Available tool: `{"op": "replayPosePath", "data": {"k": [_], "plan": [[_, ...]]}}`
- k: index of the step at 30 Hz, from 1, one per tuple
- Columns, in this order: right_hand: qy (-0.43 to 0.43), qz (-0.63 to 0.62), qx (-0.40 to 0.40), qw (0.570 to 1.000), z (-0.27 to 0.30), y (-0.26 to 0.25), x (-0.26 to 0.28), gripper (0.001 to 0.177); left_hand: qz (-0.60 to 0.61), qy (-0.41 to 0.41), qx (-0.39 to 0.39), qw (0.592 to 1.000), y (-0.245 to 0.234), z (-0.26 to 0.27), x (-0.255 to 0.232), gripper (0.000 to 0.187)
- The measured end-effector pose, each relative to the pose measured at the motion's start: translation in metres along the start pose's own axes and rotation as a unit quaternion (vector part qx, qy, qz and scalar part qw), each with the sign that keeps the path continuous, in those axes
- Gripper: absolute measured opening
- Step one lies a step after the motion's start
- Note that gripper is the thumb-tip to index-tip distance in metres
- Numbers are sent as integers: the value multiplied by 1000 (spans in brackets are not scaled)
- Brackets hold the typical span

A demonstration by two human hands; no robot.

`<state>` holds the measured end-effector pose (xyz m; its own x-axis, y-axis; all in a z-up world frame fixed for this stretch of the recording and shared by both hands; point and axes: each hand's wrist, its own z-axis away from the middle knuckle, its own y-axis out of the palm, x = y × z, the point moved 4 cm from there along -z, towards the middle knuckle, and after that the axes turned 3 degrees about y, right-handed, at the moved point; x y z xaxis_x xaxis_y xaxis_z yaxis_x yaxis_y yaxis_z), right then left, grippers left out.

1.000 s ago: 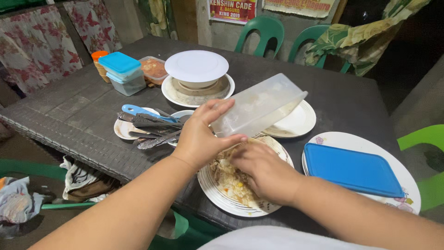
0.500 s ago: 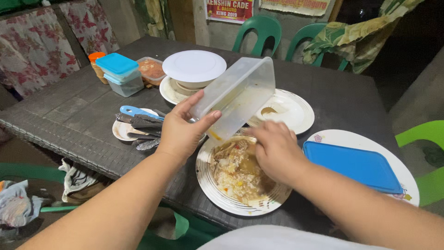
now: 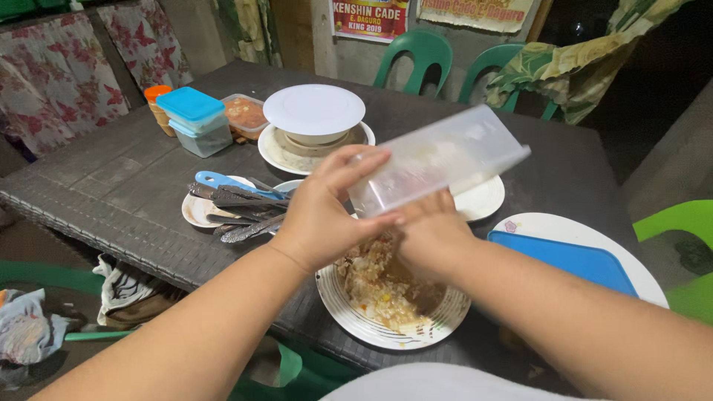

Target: The person clears a dining table by scraping leftover food from a plate into a plastic container, then stacks dirty plates and cutlery. They carry the stacked items to a sink area and place them down.

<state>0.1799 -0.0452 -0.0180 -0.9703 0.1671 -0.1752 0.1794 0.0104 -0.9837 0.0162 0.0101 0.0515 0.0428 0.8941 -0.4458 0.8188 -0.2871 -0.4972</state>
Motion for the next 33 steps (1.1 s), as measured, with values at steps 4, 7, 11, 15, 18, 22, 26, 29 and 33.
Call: {"op": "replayPosePath", "data": {"k": [4,7,11,15,18,22,26,29,33], "plan": [[-91,-80,-206,971,14,9,8,68,12,51,25,998,9,2,-9,77],[-86,12,-129,988,26,20,14,47,-7,60,39,997,16,5,-7,78],[-103,-49,-53,992,52,24,16,53,-56,21,25,998,13,10,6,75],[-7,-191,-80,978,57,17,2,58,-40,-33,-22,998,0,15,17,75],[40,-77,108,990,56,25,0,50,-61,-157,-57,984,-9,16,28,73],[35,-113,45,992,55,19,1,36,32,-245,-119,962,-15,20,33,71],[17,-144,-29,989,51,13,-1,20,157,-356,-148,909,-12,28,39,70],[41,-173,-4,984,52,3,-4,24,172,-383,-172,891,-14,29,40,70],[43,-172,101,979,50,-5,-1,31,167,-504,-151,834,-16,32,45,68]]}}
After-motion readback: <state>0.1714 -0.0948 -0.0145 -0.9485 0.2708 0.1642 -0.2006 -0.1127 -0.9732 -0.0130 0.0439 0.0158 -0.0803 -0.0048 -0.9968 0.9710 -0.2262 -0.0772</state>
